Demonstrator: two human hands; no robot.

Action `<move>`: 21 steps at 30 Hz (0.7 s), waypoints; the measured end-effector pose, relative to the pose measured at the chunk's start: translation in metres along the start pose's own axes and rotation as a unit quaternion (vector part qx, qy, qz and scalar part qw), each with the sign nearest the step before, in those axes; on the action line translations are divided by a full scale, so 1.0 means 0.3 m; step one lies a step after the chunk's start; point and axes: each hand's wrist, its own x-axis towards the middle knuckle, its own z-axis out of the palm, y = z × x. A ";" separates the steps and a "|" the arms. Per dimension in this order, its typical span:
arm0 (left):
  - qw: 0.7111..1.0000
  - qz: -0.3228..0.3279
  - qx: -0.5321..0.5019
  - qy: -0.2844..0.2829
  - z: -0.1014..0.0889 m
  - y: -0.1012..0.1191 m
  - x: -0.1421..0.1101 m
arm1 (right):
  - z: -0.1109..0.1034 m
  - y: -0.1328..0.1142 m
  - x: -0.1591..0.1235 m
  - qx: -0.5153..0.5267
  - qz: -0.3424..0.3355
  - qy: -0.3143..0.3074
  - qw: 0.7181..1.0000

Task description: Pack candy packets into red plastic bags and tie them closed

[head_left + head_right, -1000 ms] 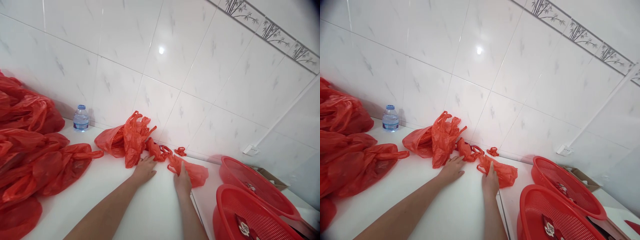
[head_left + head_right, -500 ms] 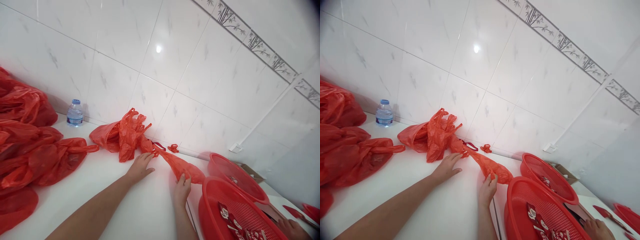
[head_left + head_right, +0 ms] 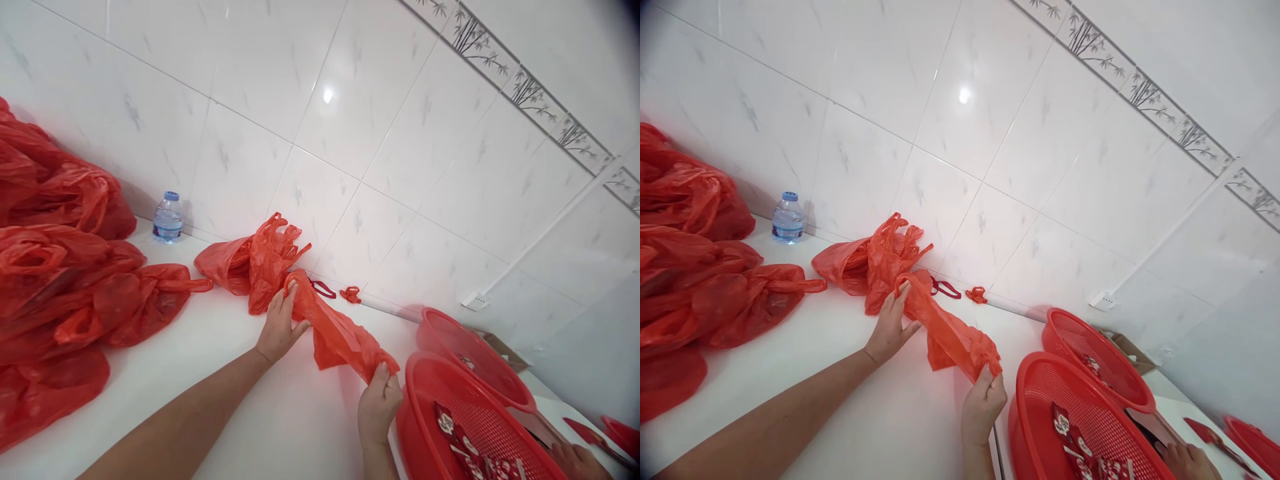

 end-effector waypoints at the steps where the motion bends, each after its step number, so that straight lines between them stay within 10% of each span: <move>1: 1.000 0.003 -0.006 -0.003 -0.016 -0.010 -0.006 | -0.004 -0.003 0.007 -0.006 0.013 0.013 1.000; 9: 0.989 0.134 -0.004 -0.067 -0.150 0.011 -0.101 | 0.003 -0.009 0.053 0.092 0.115 0.007 0.989; 16: 0.983 0.170 -0.004 -0.064 -0.182 0.082 -0.145 | -0.009 -0.131 -0.017 -0.074 -0.245 0.112 0.960; 21: 0.965 0.245 -0.044 -0.081 -0.206 0.151 -0.184 | 0.025 -0.168 -0.096 -0.037 -0.386 -0.059 0.920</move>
